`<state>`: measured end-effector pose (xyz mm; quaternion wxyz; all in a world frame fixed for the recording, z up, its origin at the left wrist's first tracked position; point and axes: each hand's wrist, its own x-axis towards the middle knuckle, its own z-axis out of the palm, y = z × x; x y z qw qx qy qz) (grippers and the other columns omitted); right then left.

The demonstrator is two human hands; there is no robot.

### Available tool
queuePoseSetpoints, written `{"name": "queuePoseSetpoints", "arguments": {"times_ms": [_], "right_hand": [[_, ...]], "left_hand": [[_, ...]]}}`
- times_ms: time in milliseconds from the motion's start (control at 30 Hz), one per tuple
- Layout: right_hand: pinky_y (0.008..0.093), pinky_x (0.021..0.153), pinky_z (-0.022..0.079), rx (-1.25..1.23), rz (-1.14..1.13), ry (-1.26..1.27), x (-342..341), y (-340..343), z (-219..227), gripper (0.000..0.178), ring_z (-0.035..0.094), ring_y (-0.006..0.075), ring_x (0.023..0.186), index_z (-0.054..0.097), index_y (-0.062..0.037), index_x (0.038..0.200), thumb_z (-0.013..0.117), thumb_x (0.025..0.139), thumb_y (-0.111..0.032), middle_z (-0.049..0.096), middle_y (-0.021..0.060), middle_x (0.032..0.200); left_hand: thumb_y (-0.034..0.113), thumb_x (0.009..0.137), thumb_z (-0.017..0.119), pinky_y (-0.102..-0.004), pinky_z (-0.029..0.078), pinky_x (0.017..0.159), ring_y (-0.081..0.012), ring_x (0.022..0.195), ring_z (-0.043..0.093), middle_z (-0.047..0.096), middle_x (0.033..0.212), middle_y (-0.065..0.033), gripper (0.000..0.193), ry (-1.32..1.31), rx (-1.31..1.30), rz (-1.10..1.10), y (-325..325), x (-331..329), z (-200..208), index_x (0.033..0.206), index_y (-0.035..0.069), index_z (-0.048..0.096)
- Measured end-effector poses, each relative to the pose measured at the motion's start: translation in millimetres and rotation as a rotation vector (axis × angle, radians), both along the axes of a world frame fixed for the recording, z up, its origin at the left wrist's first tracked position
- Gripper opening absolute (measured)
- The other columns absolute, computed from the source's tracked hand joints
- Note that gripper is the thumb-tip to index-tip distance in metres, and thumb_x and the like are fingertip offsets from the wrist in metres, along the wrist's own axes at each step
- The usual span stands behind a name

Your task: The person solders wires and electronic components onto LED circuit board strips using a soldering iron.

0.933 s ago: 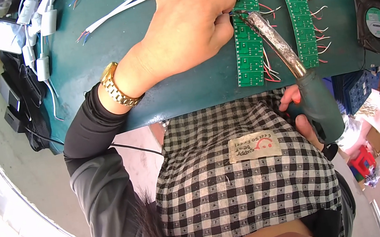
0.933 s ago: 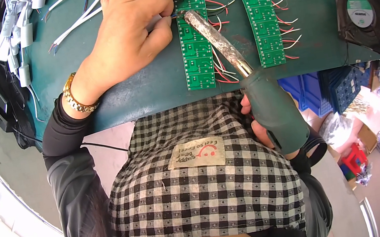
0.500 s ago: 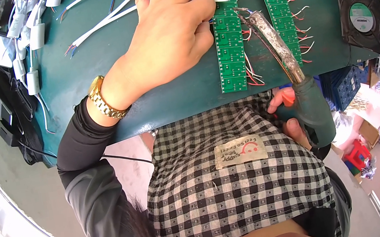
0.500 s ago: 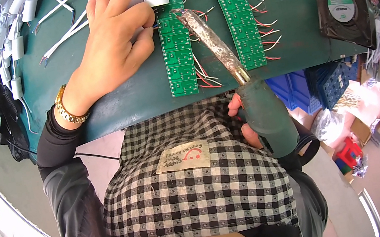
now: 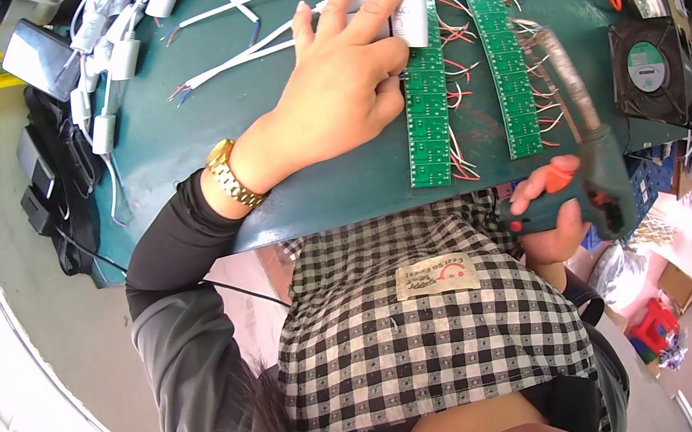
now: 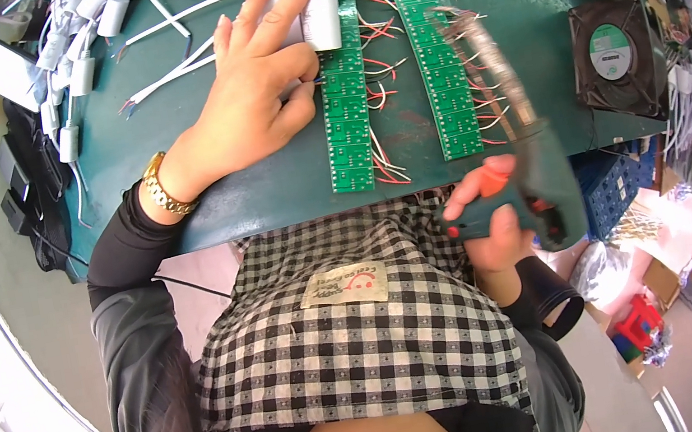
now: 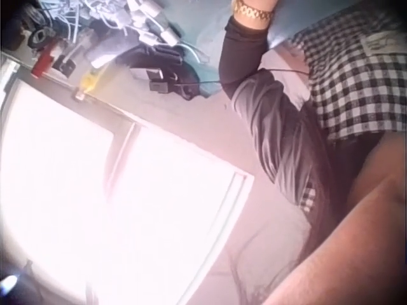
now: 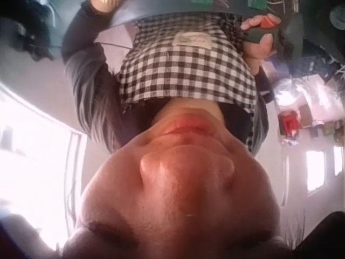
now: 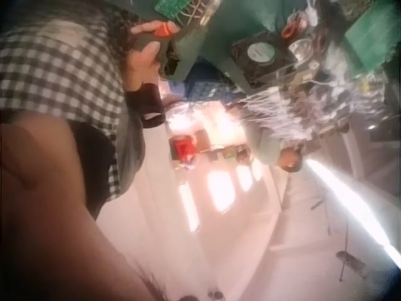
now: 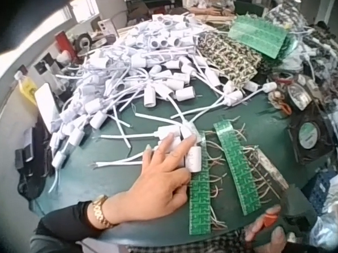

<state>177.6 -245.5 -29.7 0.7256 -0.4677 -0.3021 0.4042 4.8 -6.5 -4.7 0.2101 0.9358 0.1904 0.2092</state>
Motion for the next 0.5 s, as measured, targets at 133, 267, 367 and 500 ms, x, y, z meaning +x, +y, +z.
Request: {"name": "queuePoseSetpoints", "arguments": {"times_ms": [133, 267, 367, 500], "right_hand": [[0.0312, 0.057, 0.047, 0.075, -0.110, 0.083, 7.6, 13.3, 6.6, 0.048, 0.055, 0.0199, 0.062, 0.038, -0.0005, 0.124, 0.047, 0.092, -0.036, 0.054, 0.0142, 0.086], [0.0306, 0.057, 0.046, 0.131, -0.112, 0.089, 17.3, 25.7, 6.8, 0.047, 0.054, 0.0193, 0.061, 0.039, 0.0007, 0.125, 0.041, 0.094, -0.035, 0.054, 0.0139, 0.087], [0.0307, 0.057, 0.047, 0.145, -0.094, 0.106, 18.4, 32.9, 3.5, 0.049, 0.054, 0.0194, 0.062, 0.039, 0.0019, 0.126, 0.041, 0.094, -0.036, 0.054, 0.0150, 0.087], [0.0302, 0.057, 0.047, 0.147, -0.049, 0.115, 20.5, 36.3, 1.2, 0.052, 0.055, 0.0200, 0.062, 0.039, 0.0025, 0.126, 0.044, 0.093, -0.038, 0.054, 0.0155, 0.087]], "left_hand": [[0.001, 0.071, 0.058, -0.0725, 0.021, 0.095, -0.0458, 0.136, 0.021, 0.028, 0.150, -0.0105, 0.010, -0.013, 0.003, -0.021, 0.8, -1.9, -0.4, 0.075, 0.007, 0.051], [0.009, 0.071, 0.070, -0.0615, 0.029, 0.101, -0.0425, 0.135, 0.025, 0.026, 0.150, -0.0141, 0.027, 0.126, 0.138, -0.019, -1.7, -10.7, 10.3, 0.095, 0.007, 0.057], [0.009, 0.069, 0.071, -0.0473, 0.042, 0.089, -0.0342, 0.109, 0.049, 0.048, 0.123, -0.0131, 0.035, 0.089, 0.197, 0.024, -4.8, -35.3, 22.4, 0.102, 0.008, 0.058], [0.008, 0.067, 0.066, -0.0357, 0.046, 0.064, -0.0243, 0.073, 0.055, 0.051, 0.082, -0.0052, 0.028, 0.199, 0.321, 0.054, 5.1, -58.4, 13.5, 0.094, 0.009, 0.057]]}}
